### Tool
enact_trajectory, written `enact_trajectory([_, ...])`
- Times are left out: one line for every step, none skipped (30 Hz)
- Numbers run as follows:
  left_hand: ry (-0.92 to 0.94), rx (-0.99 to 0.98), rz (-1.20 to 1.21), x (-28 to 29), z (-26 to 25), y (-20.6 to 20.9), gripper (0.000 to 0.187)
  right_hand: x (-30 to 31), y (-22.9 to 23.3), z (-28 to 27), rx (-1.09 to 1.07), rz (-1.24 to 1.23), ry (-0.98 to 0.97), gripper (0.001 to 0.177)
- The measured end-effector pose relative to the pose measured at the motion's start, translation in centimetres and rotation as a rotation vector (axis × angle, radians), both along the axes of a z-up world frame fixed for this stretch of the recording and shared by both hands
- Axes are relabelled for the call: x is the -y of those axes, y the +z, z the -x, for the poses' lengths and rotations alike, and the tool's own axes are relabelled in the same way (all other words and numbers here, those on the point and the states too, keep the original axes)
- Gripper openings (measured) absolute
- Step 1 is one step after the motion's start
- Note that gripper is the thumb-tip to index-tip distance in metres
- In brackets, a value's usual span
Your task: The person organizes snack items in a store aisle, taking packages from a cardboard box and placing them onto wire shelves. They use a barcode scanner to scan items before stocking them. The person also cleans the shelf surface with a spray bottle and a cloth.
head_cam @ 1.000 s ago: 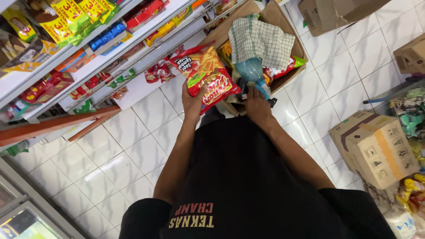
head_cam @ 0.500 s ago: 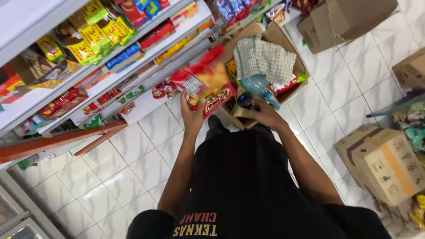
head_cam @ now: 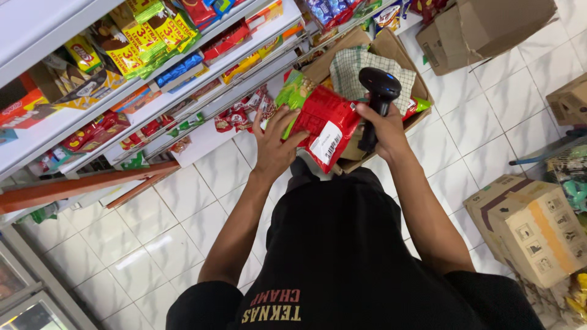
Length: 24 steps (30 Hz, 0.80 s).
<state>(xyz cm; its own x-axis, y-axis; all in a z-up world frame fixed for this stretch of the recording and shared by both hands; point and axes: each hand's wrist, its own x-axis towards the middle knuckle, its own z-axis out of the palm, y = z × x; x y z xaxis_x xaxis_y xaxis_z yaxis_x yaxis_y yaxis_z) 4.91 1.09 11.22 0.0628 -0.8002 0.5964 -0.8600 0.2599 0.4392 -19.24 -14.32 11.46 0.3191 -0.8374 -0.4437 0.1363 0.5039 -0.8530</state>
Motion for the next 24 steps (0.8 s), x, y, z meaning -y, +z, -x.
enact_trajectory([0.003,-0.004,0.021,-0.2,0.2,-0.2,0.034,-0.1,0.1,-0.3,-0.052,0.036,0.008,0.044])
enact_trajectory([0.023,-0.004,0.002,-0.3,0.1,-0.3,0.035,0.0,0.1,-0.5,-0.100,0.074,0.019,0.047])
enact_trajectory([0.044,-0.003,-0.017,-0.5,0.2,-0.3,0.035,-0.1,0.1,-0.8,-0.062,0.090,0.014,0.047])
enact_trajectory([0.064,-0.005,-0.034,-0.5,0.3,-0.2,0.036,-0.2,0.0,-1.0,-0.025,0.108,0.008,0.048])
enact_trajectory([0.109,-0.034,-0.038,-0.4,0.5,-0.2,0.040,-0.2,-0.1,-1.0,0.012,0.125,0.003,0.048])
enact_trajectory([0.154,-0.066,-0.042,-0.2,0.7,-0.1,0.045,-0.1,0.0,-0.9,0.021,0.120,-0.009,0.049])
enact_trajectory([0.200,-0.098,-0.045,-0.1,1.1,0.1,0.050,-0.1,0.0,-0.9,0.030,0.114,-0.021,0.050])
enact_trajectory([0.276,-0.225,-0.033,0.3,1.6,0.1,0.056,0.3,0.2,-0.9,0.043,0.113,-0.030,0.051])
enact_trajectory([0.351,-0.352,-0.020,0.7,2.4,0.0,0.065,0.6,0.4,-0.7,0.100,0.110,-0.039,0.052])
enact_trajectory([0.428,-0.477,-0.011,0.8,3.1,-0.3,0.076,0.7,0.6,-0.6,0.159,0.100,-0.047,0.053])
enact_trajectory([0.488,-0.623,-0.099,0.9,3.4,-1.0,0.083,0.7,0.8,-0.5,0.217,0.089,-0.054,0.055])
enact_trajectory([0.540,-0.774,-0.187,1.5,3.9,-2.1,0.090,0.8,0.9,-0.2,0.250,0.099,-0.073,0.054])
enact_trajectory([0.587,-0.927,-0.278,1.9,4.6,-3.5,0.096,0.9,1.0,-0.1,0.283,0.109,-0.092,0.054])
enact_trajectory([0.625,-0.968,-0.235,2.2,5.5,-5.0,0.095,0.8,1.0,-0.1,0.320,0.115,-0.112,0.053])
enact_trajectory([0.662,-1.009,-0.191,2.7,6.8,-6.7,0.094,0.9,0.9,-0.1,0.345,0.129,-0.144,0.054])
enact_trajectory([0.693,-1.051,-0.148,3.2,7.7,-8.3,0.093,0.9,0.8,-0.1,0.366,0.145,-0.182,0.055])
enact_trajectory([0.679,-1.367,-0.190,3.4,8.1,-9.5,0.087,1.1,0.7,0.1,0.388,0.162,-0.219,0.056])
enact_trajectory([0.645,-1.683,-0.233,3.7,8.5,-10.2,0.081,1.5,0.8,0.6,0.408,0.152,-0.227,0.056])
enact_trajectory([0.595,-1.999,-0.279,4.0,8.9,-10.2,0.075,1.9,1.0,1.0,0.429,0.142,-0.234,0.056])
enact_trajectory([0.408,-2.151,-0.395,3.9,9.0,-9.7,0.074,2.1,1.1,1.4,0.450,0.128,-0.239,0.056])
enact_trajectory([0.206,-2.288,-0.513,3.7,9.0,-8.7,0.082,2.4,1.4,1.9,0.469,0.113,-0.214,0.056])
enact_trajectory([-0.007,-2.407,-0.630,3.5,9.0,-7.5,0.096,2.5,1.7,2.5,0.489,0.095,-0.188,0.056])
enact_trajectory([-0.119,-2.374,-0.625,3.7,9.3,-6.3,0.091,2.6,1.9,3.0,0.509,0.077,-0.161,0.056])
enact_trajectory([-0.237,-2.340,-0.624,4.4,9.7,-5.5,0.086,2.7,2.0,3.5,0.504,0.094,-0.125,0.056])
